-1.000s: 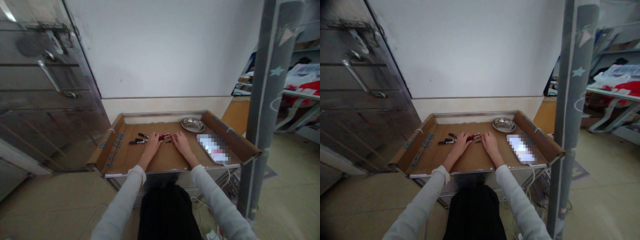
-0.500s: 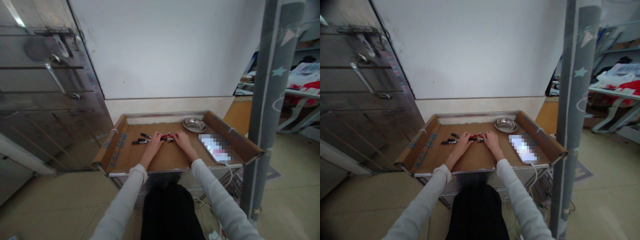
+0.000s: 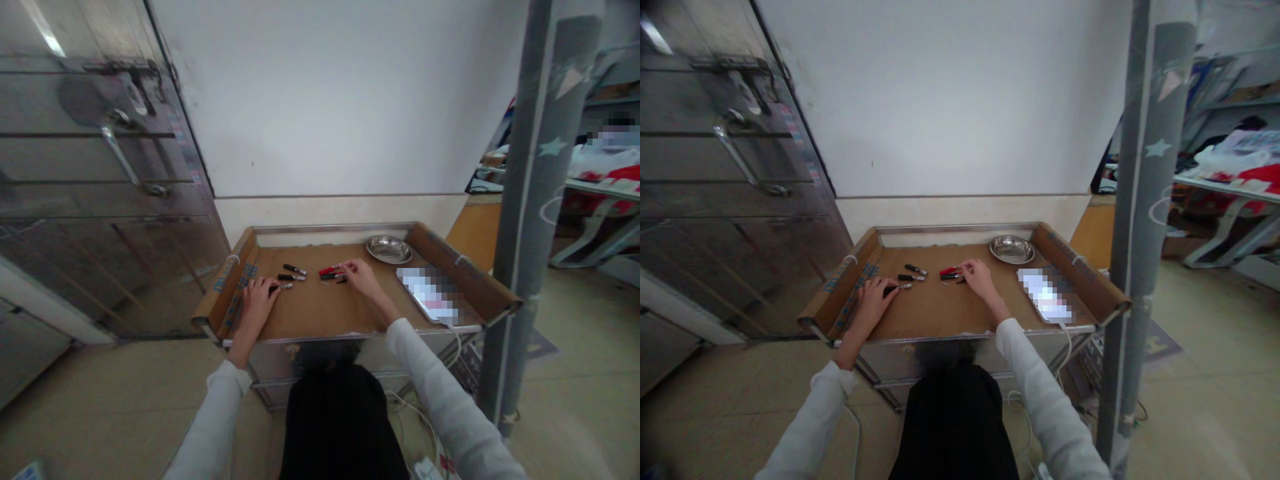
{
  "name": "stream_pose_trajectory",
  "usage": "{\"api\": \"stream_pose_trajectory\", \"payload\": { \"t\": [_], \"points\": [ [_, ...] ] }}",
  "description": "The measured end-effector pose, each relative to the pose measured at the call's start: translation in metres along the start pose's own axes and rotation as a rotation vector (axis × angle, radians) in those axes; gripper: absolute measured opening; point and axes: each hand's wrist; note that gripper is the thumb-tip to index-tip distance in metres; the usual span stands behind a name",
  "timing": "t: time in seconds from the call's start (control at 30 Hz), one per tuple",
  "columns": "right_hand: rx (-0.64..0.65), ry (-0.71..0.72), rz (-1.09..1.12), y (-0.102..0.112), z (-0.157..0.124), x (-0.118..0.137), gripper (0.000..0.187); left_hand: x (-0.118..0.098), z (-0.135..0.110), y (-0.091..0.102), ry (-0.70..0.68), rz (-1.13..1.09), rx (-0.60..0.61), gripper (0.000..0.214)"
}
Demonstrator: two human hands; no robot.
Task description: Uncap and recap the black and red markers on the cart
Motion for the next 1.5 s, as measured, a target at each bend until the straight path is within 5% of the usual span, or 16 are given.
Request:
{"api": "stream_pose_trajectory", "payload": {
  "t": [0.13,0.27,0.37,0.5,0.7,0.83,1.03,1.13,1.23,1.33,1.5],
  "points": [
    [-0.069,0.083,0.296,-0.018,-0.027,0.023,0.025,-0.017,-0.006,0.005,-0.050,-0.227,0.109,0.013],
    [0.065,-0.002,0.623,-0.030,-0.042,0.049,0.025,-0.055,-0.006,-0.004,-0.167,-0.648,0.228,0.015],
    [0.212,-0.185,0.958,-0.027,-0.046,0.053,0.021,-0.084,-0.001,-0.013,-0.198,-0.727,0.126,0.015],
    [0.328,-0.377,1.360,-0.018,-0.050,0.039,0.009,-0.115,0.009,-0.024,-0.087,-0.788,-0.230,0.024],
    [0.387,-0.425,1.525,-0.021,-0.054,0.026,0.015,-0.136,0.014,-0.033,-0.215,-0.815,-0.040,0.021],
    [0.412,-0.439,1.576,-0.016,-0.054,0.026,0.015,-0.131,0.018,-0.025,-0.115,-0.909,-0.116,0.029],
    [0.451,-0.436,1.454,-0.007,-0.053,0.008,0.015,-0.088,0.023,-0.020,0.176,-1.144,-0.316,0.032],
    [0.297,-0.374,1.280,-0.002,-0.054,-0.009,0.019,-0.065,0.019,-0.032,0.230,-1.146,-0.089,0.026],
    [0.119,-0.214,0.982,0.003,-0.055,-0.018,0.024,-0.060,0.013,-0.045,0.099,-0.961,0.130,0.015],
    [0.001,0.009,0.669,0.004,-0.053,-0.014,0.025,-0.072,0.015,-0.055,-0.085,-0.734,0.177,0.010],
    [0.139,0.336,0.353,-0.003,-0.040,-0.005,0.026,-0.086,0.031,-0.068,-0.306,-0.573,0.159,0.010]
  ]
}}
Point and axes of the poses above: each hand's wrist, its own z-axis towards the middle knuckle, its own y-axis out of the back of the hand, x = y × z, and after that the axes turned 8 degrees about -z, right-handed
